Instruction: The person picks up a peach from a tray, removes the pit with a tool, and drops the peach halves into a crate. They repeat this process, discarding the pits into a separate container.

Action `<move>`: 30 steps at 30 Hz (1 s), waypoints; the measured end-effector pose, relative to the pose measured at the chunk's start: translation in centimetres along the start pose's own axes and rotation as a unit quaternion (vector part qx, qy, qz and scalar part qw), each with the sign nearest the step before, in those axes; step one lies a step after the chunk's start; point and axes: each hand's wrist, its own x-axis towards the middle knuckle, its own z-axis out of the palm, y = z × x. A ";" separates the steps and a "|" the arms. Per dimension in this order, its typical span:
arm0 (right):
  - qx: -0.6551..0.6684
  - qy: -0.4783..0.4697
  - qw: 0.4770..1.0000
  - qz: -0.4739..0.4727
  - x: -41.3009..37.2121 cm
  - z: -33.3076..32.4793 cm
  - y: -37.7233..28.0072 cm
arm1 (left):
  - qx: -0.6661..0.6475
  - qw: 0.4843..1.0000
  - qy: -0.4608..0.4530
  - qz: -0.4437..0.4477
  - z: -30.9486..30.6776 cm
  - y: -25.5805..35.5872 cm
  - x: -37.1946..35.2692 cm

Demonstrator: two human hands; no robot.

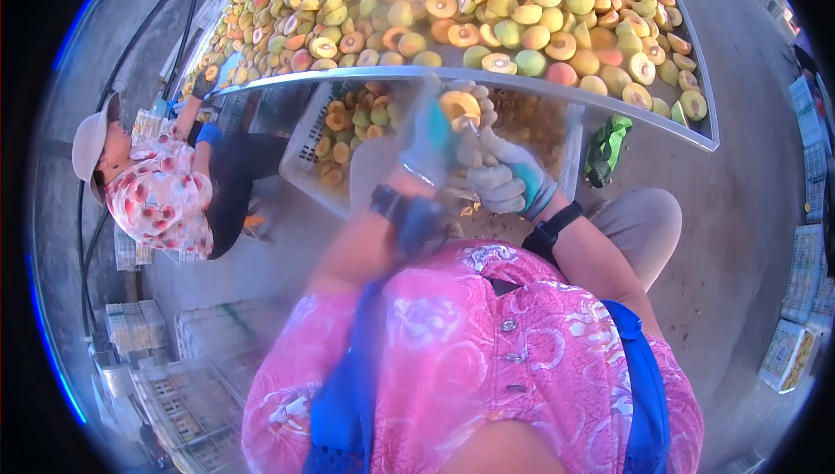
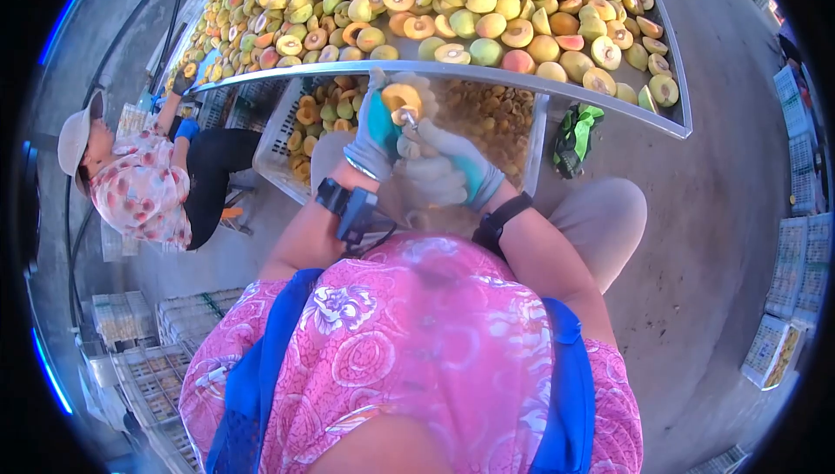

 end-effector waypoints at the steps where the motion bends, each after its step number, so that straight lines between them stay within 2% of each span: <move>1: -0.003 0.010 1.000 0.010 -0.1 0.2 0.1 | -0.056 0.998 0.004 -0.006 -0.5 0.2 0.3; 2: 0.000 0.010 1.000 0.013 -0.3 0.1 0.3 | -0.111 0.994 0.007 -0.010 -1.1 0.5 0.4; 3: -0.020 0.022 0.999 -0.022 -0.4 0.1 0.4 | -0.076 0.992 0.015 0.096 -1.7 1.0 0.4; 5: -0.045 0.028 0.997 -0.061 -0.7 0.2 0.2 | -0.190 0.979 0.025 0.072 -4.5 4.9 0.3; 6: -0.029 0.040 0.996 -0.073 -1.0 0.4 0.0 | 0.003 0.977 0.125 0.172 -5.9 6.4 0.8; 8: -0.015 0.050 0.995 -0.088 -1.2 0.1 -0.3 | 0.243 0.921 0.181 0.246 -7.3 9.3 0.9; 9: -0.024 0.058 0.993 -0.102 -1.2 -0.3 -0.4 | 0.244 0.920 0.180 0.247 -7.4 9.7 1.9; 10: -0.034 0.066 0.990 -0.116 -1.0 -0.5 -0.4 | 0.444 0.826 0.184 0.296 -7.8 10.1 3.3; 11: -0.035 0.066 0.990 -0.116 -0.9 -0.5 -0.4 | 0.621 0.689 0.179 0.328 -7.6 10.6 4.5; 12: -0.048 0.094 0.988 -0.116 -0.6 -0.3 -0.5 | 0.619 0.690 0.178 0.331 -7.1 10.5 6.0; 14: -0.067 0.124 0.983 -0.119 -0.4 0.0 -0.6 | 0.701 0.635 0.076 0.316 -4.5 9.2 9.4; 15: -0.082 0.143 0.979 -0.123 -0.3 0.1 -0.6 | 0.698 0.636 0.072 0.321 -3.8 8.6 11.3; 17: -0.112 0.174 0.970 -0.128 -0.4 0.8 -0.7 | 0.794 0.517 0.037 0.316 -3.3 7.1 14.9; 18: -0.117 0.175 0.969 -0.132 -0.5 0.7 -1.0 | 0.792 0.518 0.034 0.322 -3.2 6.7 15.9; 20: -0.094 0.166 0.975 -0.118 -0.9 -0.2 -1.3 | 0.865 0.425 0.012 0.265 -2.1 6.3 16.7; 22: -0.094 0.163 0.974 -0.127 -1.1 -0.2 -1.3 | 0.877 0.414 0.007 0.243 -1.4 6.6 16.6; 25: -0.130 0.214 0.957 -0.145 -1.0 0.3 -1.2 | 0.904 0.382 0.048 0.188 -1.2 7.2 14.7; 27: -0.133 0.198 0.958 -0.157 -0.9 0.2 -1.5 | 0.847 0.505 0.027 0.167 -1.7 7.7 13.3; 28: -0.132 0.196 0.959 -0.158 -0.8 0.3 -1.7 | 0.848 0.503 0.027 0.167 -1.9 7.5 13.1; 30: -0.166 0.194 0.952 -0.169 -0.7 0.8 -1.7 | 0.750 0.615 0.062 0.235 -2.7 6.6 12.6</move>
